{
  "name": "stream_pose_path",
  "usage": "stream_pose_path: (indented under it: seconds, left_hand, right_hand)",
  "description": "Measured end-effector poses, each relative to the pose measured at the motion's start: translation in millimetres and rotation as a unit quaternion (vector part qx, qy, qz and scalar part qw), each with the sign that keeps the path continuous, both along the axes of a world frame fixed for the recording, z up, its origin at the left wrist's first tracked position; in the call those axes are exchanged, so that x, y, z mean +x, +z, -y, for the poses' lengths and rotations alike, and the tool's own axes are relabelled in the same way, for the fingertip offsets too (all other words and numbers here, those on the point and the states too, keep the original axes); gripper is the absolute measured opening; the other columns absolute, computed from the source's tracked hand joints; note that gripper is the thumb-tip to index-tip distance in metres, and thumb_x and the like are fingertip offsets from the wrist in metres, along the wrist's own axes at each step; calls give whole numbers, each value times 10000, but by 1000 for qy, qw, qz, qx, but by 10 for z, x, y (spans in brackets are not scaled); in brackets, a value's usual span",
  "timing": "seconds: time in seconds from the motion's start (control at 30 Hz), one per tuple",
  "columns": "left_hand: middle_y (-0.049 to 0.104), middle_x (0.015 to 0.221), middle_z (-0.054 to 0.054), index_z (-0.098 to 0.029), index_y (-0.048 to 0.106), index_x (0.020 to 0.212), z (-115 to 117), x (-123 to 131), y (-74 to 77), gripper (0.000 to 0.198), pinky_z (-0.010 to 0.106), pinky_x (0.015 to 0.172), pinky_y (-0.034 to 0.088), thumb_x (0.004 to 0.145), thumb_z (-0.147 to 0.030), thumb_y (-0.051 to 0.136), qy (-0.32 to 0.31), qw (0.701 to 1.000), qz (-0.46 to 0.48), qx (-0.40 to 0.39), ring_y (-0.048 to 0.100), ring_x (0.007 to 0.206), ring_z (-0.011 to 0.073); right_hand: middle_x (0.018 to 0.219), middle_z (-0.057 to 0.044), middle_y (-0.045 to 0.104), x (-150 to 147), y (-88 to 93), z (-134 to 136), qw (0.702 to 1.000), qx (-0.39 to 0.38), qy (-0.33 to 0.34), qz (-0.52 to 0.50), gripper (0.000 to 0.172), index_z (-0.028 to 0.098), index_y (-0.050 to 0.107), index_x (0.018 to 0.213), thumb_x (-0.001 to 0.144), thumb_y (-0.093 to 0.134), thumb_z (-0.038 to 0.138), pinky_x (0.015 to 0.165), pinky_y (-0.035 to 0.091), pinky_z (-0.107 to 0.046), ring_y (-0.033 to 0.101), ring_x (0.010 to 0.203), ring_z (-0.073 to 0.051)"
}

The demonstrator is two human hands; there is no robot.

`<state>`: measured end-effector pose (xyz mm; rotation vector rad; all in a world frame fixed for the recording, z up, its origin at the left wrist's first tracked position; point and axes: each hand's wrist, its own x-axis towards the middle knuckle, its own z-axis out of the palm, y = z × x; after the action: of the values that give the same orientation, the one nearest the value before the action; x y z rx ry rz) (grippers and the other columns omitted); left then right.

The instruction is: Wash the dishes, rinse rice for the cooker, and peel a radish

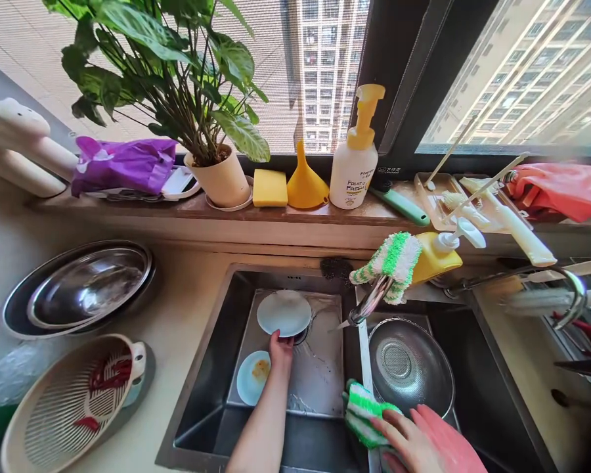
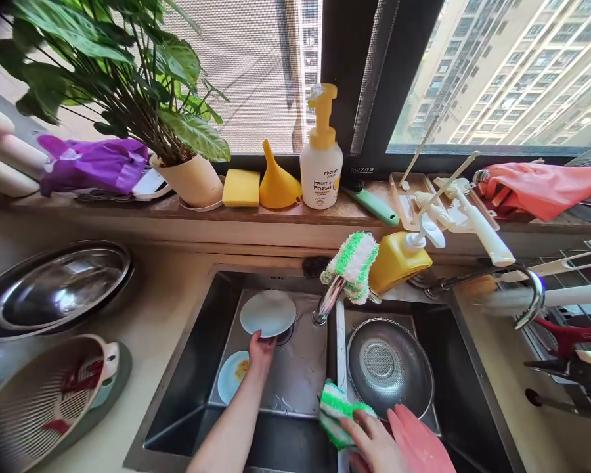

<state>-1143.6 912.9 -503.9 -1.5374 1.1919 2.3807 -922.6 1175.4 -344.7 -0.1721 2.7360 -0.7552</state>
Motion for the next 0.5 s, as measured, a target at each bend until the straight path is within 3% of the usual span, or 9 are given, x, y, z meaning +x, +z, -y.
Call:
stream_pose_path:
  seconds: [0.13,0.3,0.4,0.5]
  left_hand:
    - [637,989,10,-271,490,1065,28,131,169,338,300,721,550,762,-156,588,-40,997,-38,-45,650,820,145]
    - [621,963,26,-273,473,1146,84,368,534,528,293,661,559,689,-155,711,-149,983,-70,-77,635,750,131]
    - [635,943,48,-272,453,1237,64,474,806,622,292,641,556,685,-197,729,-235,965,-86,-77,640,777,159]
    - [639,1056,87,-283,336,1370,-46,552,1060,765,276,621,546,704,-278,713,-342,929,-117,-75,645,819,184]
  right_hand:
    - [1204,-42,642,1,-116,156,999,25,-6,-37,588,406,538,1299,767,563,156,837,530,-294,656,1010,-227]
    - [885,-36,664,-128,-194,266,996,17,-75,-45,268,319,691,964,855,472,208,631,486,-248,654,721,-175]
    - [766,-30,637,-414,-174,285,985,-85,-151,-21,255,246,676,828,876,425,241,598,450,-245,624,661,-166]
    - [802,-56,678,-804,-184,386,935,-245,-254,-33,233,200,667,833,856,462,308,693,485,-291,640,748,-199]
